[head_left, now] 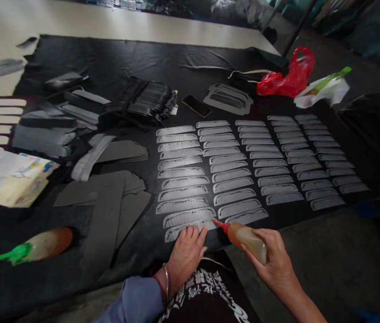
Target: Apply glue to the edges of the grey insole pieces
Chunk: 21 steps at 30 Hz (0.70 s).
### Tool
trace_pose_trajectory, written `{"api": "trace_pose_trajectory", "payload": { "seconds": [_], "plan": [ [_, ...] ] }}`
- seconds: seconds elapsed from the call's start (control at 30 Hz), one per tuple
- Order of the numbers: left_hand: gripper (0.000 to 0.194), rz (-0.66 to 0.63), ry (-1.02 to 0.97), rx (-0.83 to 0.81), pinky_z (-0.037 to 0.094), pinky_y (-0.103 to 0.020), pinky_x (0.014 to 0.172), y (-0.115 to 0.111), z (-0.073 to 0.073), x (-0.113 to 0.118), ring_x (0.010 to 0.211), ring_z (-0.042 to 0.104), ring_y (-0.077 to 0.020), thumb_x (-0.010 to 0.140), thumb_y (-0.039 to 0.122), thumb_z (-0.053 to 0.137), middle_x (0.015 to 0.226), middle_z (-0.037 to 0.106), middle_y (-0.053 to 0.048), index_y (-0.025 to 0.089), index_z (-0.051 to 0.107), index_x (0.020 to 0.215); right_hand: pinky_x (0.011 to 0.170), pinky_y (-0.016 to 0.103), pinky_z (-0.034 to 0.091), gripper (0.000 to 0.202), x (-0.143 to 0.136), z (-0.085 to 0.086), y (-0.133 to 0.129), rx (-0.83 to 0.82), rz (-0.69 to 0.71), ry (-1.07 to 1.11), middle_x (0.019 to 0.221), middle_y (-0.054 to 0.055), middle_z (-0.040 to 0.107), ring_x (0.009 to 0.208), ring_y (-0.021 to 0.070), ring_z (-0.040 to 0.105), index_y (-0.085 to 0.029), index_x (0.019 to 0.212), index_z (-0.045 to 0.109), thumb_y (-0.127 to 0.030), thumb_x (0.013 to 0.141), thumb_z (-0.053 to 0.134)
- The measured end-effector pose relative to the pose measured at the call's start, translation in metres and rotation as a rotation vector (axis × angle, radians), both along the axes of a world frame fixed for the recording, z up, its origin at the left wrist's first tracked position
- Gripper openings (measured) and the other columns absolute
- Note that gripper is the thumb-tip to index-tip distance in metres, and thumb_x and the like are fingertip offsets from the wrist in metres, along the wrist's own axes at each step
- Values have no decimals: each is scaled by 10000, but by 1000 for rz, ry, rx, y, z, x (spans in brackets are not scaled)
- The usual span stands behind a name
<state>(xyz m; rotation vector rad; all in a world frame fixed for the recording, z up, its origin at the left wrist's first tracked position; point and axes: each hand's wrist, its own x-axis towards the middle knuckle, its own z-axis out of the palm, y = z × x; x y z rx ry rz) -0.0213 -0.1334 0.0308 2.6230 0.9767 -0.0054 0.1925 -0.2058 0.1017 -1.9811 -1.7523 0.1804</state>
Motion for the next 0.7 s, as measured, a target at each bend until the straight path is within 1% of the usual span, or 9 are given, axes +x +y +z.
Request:
{"api": "trace_pose_trajectory", "payload": {
  "seconds": [0.13,0.33,0.53,0.63,0.67,0.7],
  "plan": [
    [486,2,-12,8,428,-384,827,-4,-3,-2,1009,501,-261,853,319,538,1080,564,-135,119,432,1282,695,373,513,298,-5,-2,4,-9,43,3,941,82,529,851,221,546,-231,1093,468,-308,825,573],
    [441,4,-59,11,407,-395,922,-11,-10,-11,1081,508,-263,862,274,521,1154,574,-162,52,454,1237,699,372,511,309,-14,-1,10,-33,101,12,955,87,513,866,221,533,-227,1116,447,-295,838,564],
    [411,-4,-76,-24,425,-373,933,-9,-7,-17,1080,529,-252,870,253,506,1154,594,-147,48,468,1224,702,363,515,310,-23,-1,17,-31,146,46,946,84,513,861,217,540,-223,1111,455,-260,825,571],
    [407,-3,-76,-47,438,-357,924,-9,-5,-18,1077,537,-244,871,246,506,1153,602,-148,45,473,1224,712,356,513,300,-27,-4,18,-36,139,114,943,78,529,856,212,553,-224,1080,490,-265,801,596],
    [402,-3,-77,-48,439,-353,923,-10,-5,-18,1073,540,-240,873,244,504,1146,606,-149,44,477,1221,721,356,511,295,-29,-6,18,-43,119,155,932,72,539,851,211,557,-224,1054,509,-286,785,613],
    [397,-5,-80,-45,437,-349,927,-10,-5,-19,1071,543,-237,875,243,500,1142,609,-150,44,482,1218,732,356,508,297,-32,-6,19,-57,70,208,919,64,550,846,211,560,-223,1023,528,-320,763,633]
  ]
}}
